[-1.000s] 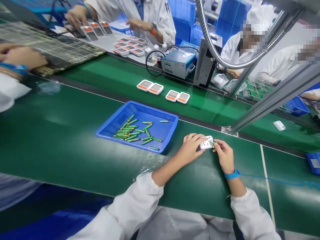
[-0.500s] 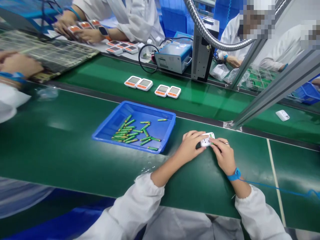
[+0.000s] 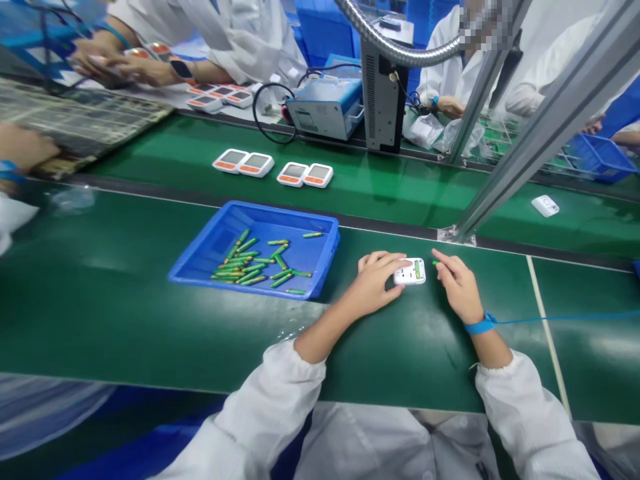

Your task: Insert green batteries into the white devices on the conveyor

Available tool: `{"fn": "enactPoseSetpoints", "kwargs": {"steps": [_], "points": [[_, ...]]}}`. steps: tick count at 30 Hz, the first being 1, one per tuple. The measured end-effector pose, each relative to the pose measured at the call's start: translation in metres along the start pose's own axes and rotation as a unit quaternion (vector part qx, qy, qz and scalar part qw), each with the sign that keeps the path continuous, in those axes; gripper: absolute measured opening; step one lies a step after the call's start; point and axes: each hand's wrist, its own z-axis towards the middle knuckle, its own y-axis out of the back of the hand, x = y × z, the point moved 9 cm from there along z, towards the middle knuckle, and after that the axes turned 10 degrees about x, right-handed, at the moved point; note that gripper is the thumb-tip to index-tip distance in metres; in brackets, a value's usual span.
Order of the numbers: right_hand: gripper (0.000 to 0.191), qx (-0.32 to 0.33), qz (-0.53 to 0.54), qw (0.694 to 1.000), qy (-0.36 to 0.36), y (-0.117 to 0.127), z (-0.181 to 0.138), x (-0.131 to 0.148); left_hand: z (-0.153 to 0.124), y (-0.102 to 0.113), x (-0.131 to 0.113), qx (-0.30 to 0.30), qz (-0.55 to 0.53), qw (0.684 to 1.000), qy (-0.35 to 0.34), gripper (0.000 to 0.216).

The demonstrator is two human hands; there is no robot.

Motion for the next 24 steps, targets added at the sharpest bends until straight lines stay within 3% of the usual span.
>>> {"fn": "enactPoseSetpoints", "kwargs": {"steps": [5,10,17,20,24], "points": [[0.032,0.012,0.044,0.998,-0.031,0.011,0.004,-0.012,-0.001,-0.002,-0.007,0.023,-0.001,0.999,-0.023,0.055],[0.026,0.086,-0.023,0.996,0.020,0.005,0.004,0.005,-0.001,-0.007,-0.017,0.061,-0.005,0.996,-0.067,0.054],[0.028,0.069,-0.094,0.991,0.059,-0.003,-0.004,0.014,0.001,-0.008,-0.017,0.051,-0.005,0.997,-0.061,0.053],[0.026,0.057,-0.158,0.983,0.072,-0.008,-0.009,0.017,0.001,-0.009,-0.017,0.034,0.000,0.998,-0.052,0.054],[0.046,0.110,-0.296,0.944,0.097,-0.027,-0.026,0.023,0.000,-0.010,-0.017,0.014,0.003,0.999,-0.040,0.055]]}}
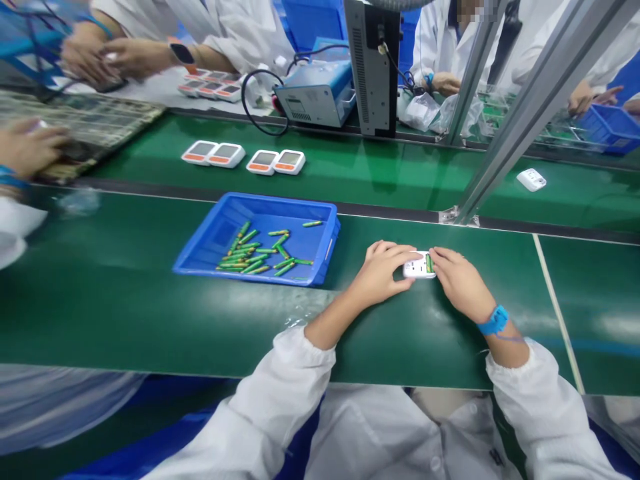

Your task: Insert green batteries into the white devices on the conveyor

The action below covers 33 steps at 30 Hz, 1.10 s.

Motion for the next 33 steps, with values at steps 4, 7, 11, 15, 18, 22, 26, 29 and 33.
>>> {"fn": "enactPoseSetpoints", "kwargs": {"steps": [4,7,11,15,18,22,26,29,33], "points": [[0.059,0.060,-0.066,0.996,0.009,-0.012,-0.010,0.010,0.000,-0.002,0.001,-0.007,-0.003,1.000,-0.001,0.053],[0.052,0.051,0.012,0.998,-0.018,-0.006,-0.007,0.003,0.000,-0.001,0.000,-0.014,0.002,1.000,-0.016,0.052],[0.064,-0.008,0.278,0.953,-0.116,0.000,0.000,-0.024,-0.003,0.008,-0.010,-0.043,0.005,0.996,-0.084,0.050],[0.056,0.047,0.481,0.869,-0.107,-0.010,0.005,-0.026,-0.006,0.018,-0.016,-0.078,0.013,0.987,-0.142,0.047],[0.051,0.109,0.546,0.828,-0.060,-0.006,0.005,-0.021,-0.006,0.023,-0.017,-0.096,0.013,0.982,-0.162,0.043],[0.054,0.120,0.560,0.819,-0.033,-0.007,0.009,-0.015,-0.005,0.022,-0.017,-0.086,0.013,0.981,-0.172,0.044],[0.048,0.019,0.379,0.924,-0.051,0.000,0.010,-0.019,-0.004,0.015,-0.024,-0.062,0.019,0.978,-0.197,0.045],[0.044,-0.077,0.258,0.958,-0.101,0.030,-0.021,-0.050,-0.004,0.012,-0.025,-0.065,0.012,0.979,-0.194,0.054],[0.053,-0.214,0.147,0.938,-0.229,0.091,-0.114,-0.132,-0.005,0.012,-0.024,-0.080,-0.016,0.980,-0.183,0.058]]}}
